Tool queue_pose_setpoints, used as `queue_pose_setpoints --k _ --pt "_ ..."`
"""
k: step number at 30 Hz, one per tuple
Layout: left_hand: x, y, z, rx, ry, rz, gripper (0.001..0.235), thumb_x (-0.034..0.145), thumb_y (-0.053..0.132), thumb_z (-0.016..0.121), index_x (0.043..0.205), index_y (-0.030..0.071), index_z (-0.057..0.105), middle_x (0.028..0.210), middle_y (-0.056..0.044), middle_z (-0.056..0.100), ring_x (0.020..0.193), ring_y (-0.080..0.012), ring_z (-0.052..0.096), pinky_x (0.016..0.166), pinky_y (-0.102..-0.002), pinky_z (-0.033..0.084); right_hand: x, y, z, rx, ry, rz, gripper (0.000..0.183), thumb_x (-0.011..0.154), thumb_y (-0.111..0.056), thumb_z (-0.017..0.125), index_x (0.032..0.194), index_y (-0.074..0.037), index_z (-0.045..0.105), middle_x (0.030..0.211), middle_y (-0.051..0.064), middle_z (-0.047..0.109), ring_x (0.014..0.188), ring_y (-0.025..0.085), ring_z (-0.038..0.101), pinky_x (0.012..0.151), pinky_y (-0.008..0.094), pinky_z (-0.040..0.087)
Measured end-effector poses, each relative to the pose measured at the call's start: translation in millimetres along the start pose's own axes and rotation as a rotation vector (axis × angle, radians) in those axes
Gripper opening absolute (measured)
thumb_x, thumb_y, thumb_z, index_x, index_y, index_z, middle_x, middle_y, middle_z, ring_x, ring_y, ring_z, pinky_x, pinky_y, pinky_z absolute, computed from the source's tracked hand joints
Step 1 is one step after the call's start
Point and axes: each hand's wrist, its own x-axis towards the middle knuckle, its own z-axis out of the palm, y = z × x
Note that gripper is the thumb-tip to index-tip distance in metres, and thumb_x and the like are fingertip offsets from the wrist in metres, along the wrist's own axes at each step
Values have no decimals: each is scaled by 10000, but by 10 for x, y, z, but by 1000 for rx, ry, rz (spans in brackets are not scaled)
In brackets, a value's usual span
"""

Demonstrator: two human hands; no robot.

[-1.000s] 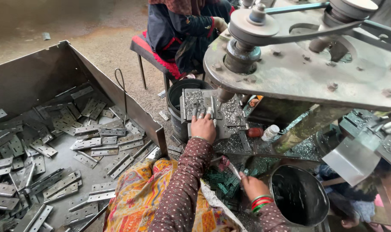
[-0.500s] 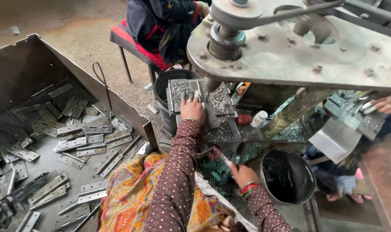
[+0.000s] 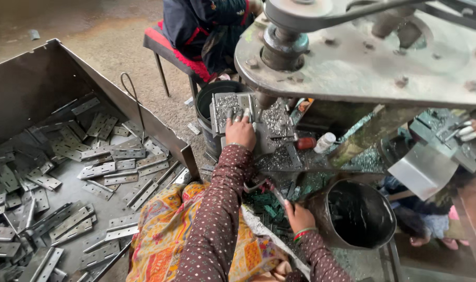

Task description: The person processes metal hinges using a drill press in a fabrication shop. They take hinges from a bin on the floor, place them on the machine base to be drilled, and then move the finished pieces aside.

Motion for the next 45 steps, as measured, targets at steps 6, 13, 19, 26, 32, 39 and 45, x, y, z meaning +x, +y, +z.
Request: queue_pose_setpoints --k 6,13,19,26,32,39,45 --pt "-80 55 -212 -20 -143 -3 294 935 132 505 892 84 791 1191 -114 699 1135 -280 664 1212 -501 251 38 -401 -768 -106 -257 133 781 973 -696 279 904 -85 761 890 210 754 873 416 729 849 530 554" --pt "-1029 570 -689 115 -36 140 280 959 222 510 977 84 753 1347 -170 619 1266 -284 592 1218 -493 213 8 -739 -1115 -156 -242 128 767 956 -710 311 982 -106 783 1009 229 750 978 452 696 895 533 541" --pt "-1113 358 -678 68 179 308 269 954 178 567 1149 13 651 1292 -149 609 1201 -307 595 1086 -509 381 22 -674 -1054 -197 -224 94 784 981 -697 302 948 -83 788 998 235 754 978 450 704 899 537 538" --pt "-728 337 -850 -371 130 226 155 1038 130 592 1104 -5 632 1215 -131 626 1040 -270 653 947 -426 543 32 -739 -1120 -167 -332 147 773 967 -701 291 947 -110 788 981 199 757 964 419 712 909 522 530" --pt "-581 341 -549 79 356 257 130 945 172 644 1005 57 646 1156 -87 640 927 -211 666 887 -425 562 42 -713 -1093 -164 -314 156 786 958 -739 302 965 -116 781 967 190 777 938 386 744 906 498 558" --pt "-683 -17 -656 48 -95 -111 476 944 200 539 1367 -16 570 1455 -166 513 1206 -310 552 1031 -426 436 15 -675 -1042 -157 -275 155 803 949 -746 313 1011 -107 795 1009 210 769 982 415 730 902 505 556" --pt "-885 251 -797 134 -206 -20 523 913 454 585 1180 11 660 1456 -171 509 1400 -330 433 1186 -520 262 79 -653 -1039 -137 -245 130 765 938 -729 326 1014 -125 789 1020 207 750 1002 435 702 908 523 541"
